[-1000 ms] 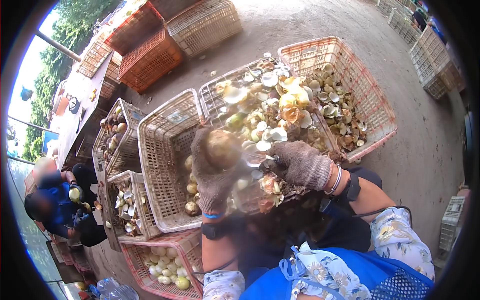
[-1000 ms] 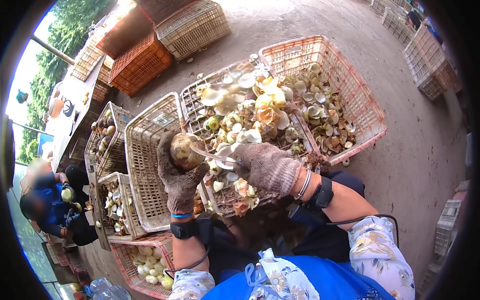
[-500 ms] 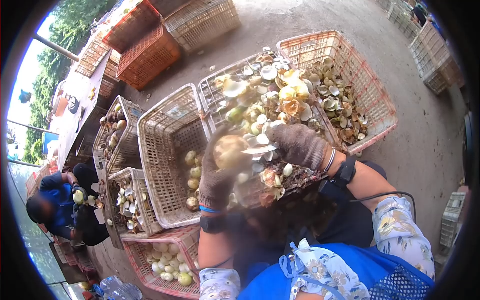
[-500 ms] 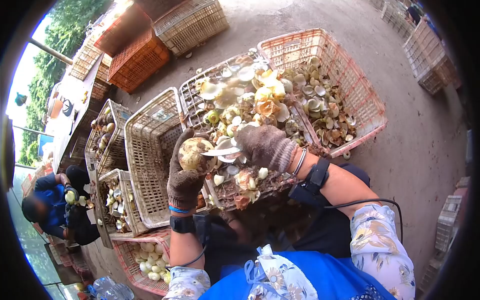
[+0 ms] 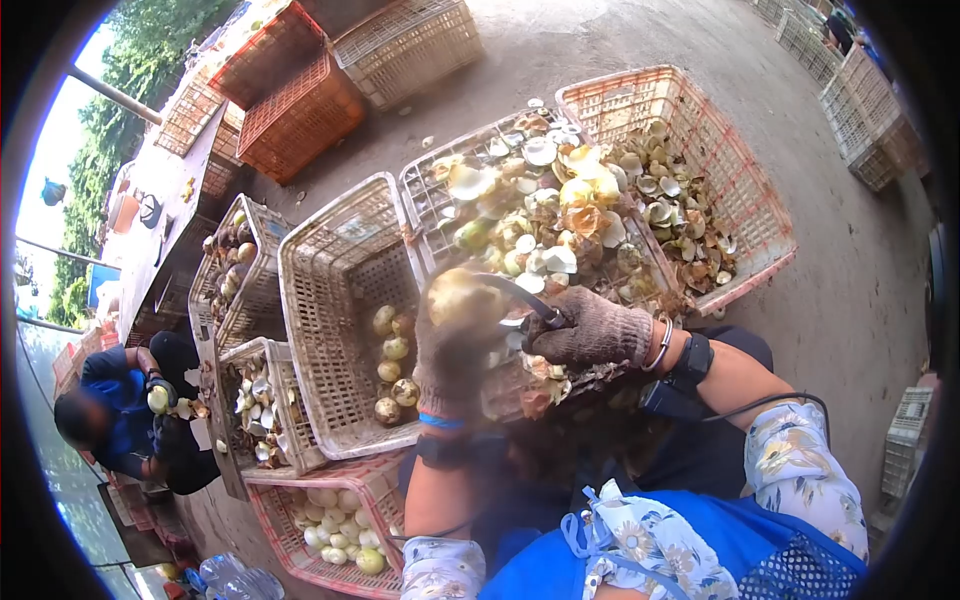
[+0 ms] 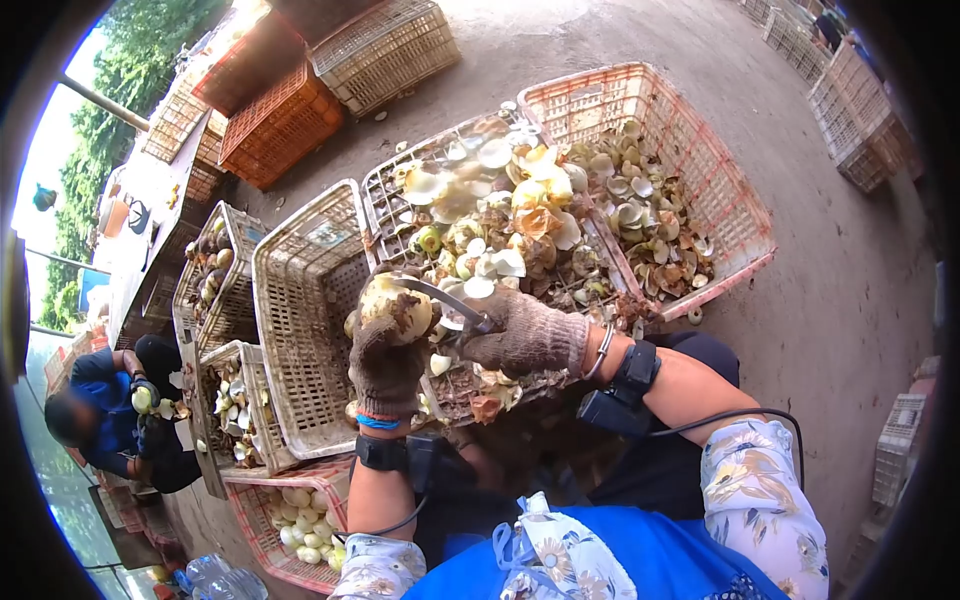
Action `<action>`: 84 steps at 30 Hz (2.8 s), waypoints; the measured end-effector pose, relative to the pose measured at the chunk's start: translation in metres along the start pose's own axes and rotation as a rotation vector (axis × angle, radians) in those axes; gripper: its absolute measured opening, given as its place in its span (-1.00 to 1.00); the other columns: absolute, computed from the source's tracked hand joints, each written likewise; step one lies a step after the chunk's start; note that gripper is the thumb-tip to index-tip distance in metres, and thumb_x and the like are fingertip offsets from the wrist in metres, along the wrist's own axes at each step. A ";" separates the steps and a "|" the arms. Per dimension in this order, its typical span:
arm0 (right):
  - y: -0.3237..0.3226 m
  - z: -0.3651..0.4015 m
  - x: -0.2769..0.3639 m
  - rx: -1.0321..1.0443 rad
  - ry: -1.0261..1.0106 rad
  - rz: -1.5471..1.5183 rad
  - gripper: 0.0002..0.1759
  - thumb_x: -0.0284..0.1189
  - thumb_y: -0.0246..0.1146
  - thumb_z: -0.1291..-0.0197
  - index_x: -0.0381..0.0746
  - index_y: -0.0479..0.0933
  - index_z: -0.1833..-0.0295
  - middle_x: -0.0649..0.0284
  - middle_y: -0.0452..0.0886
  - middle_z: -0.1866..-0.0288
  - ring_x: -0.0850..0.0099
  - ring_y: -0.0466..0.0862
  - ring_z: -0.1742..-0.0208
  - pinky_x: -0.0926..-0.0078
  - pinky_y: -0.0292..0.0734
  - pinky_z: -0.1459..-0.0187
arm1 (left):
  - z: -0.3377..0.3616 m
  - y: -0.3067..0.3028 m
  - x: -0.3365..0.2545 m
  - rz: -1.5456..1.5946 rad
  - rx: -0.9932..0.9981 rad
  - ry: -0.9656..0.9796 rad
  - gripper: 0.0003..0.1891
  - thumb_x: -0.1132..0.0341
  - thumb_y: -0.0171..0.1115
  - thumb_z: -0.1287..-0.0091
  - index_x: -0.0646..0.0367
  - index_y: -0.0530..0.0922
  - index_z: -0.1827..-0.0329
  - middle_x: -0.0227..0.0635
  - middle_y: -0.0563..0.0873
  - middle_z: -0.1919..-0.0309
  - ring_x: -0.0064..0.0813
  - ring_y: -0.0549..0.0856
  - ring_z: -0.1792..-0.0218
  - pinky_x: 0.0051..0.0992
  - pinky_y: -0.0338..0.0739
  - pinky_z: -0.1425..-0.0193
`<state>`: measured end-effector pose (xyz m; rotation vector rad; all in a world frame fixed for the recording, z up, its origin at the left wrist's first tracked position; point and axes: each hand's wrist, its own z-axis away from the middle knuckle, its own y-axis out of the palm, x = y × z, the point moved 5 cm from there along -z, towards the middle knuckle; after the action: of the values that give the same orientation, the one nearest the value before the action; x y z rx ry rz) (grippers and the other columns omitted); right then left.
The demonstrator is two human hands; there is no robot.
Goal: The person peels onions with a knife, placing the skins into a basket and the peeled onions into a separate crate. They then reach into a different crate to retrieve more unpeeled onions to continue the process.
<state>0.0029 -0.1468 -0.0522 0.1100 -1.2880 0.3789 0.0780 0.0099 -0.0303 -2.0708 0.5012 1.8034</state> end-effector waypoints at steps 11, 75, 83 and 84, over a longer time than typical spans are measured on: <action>-0.020 -0.003 0.018 -0.414 -0.359 -0.414 -0.75 -0.46 0.38 -0.23 -0.30 0.60 0.01 0.38 0.66 0.39 0.67 0.60 0.32 0.60 0.60 0.23 | 0.005 0.029 -0.005 0.032 0.159 -0.082 -0.07 0.46 0.45 0.16 0.29 0.28 -0.43 -0.18 0.52 -0.23 -0.34 0.57 -0.20 -0.38 0.51 -0.30; -0.025 0.026 0.044 -0.514 -0.364 0.850 -0.63 -0.32 0.37 -0.05 -0.20 0.52 0.03 0.05 0.59 0.21 0.02 0.67 0.19 0.11 0.60 0.21 | 0.010 0.025 -0.004 -0.431 0.164 0.250 -0.46 0.41 0.38 -0.22 0.17 0.43 -0.28 -0.24 0.59 -0.18 -0.27 0.59 -0.20 -0.27 0.50 -0.29; -0.028 0.020 0.045 -0.519 -0.573 0.873 -0.72 -0.34 0.34 -0.04 -0.24 0.50 0.18 0.05 0.57 0.28 0.05 0.68 0.25 0.14 0.62 0.25 | 0.005 0.035 -0.021 -0.621 0.168 0.205 -0.58 0.42 0.46 -0.18 0.21 0.57 -0.11 -0.22 0.68 -0.03 -0.28 0.67 -0.07 -0.35 0.53 -0.22; -0.033 0.018 0.043 -0.511 -0.555 0.885 -0.72 -0.33 0.34 -0.03 -0.24 0.51 0.18 0.05 0.57 0.28 0.06 0.68 0.25 0.15 0.62 0.25 | 0.007 0.034 -0.012 -0.447 0.141 0.124 -0.59 0.41 0.44 -0.20 0.21 0.57 -0.11 -0.23 0.68 -0.04 -0.26 0.67 -0.08 -0.33 0.54 -0.21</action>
<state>0.0072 -0.1732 -0.0022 -0.8695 -1.9082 0.7861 0.0543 -0.0165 -0.0200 -2.0077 0.1684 1.3524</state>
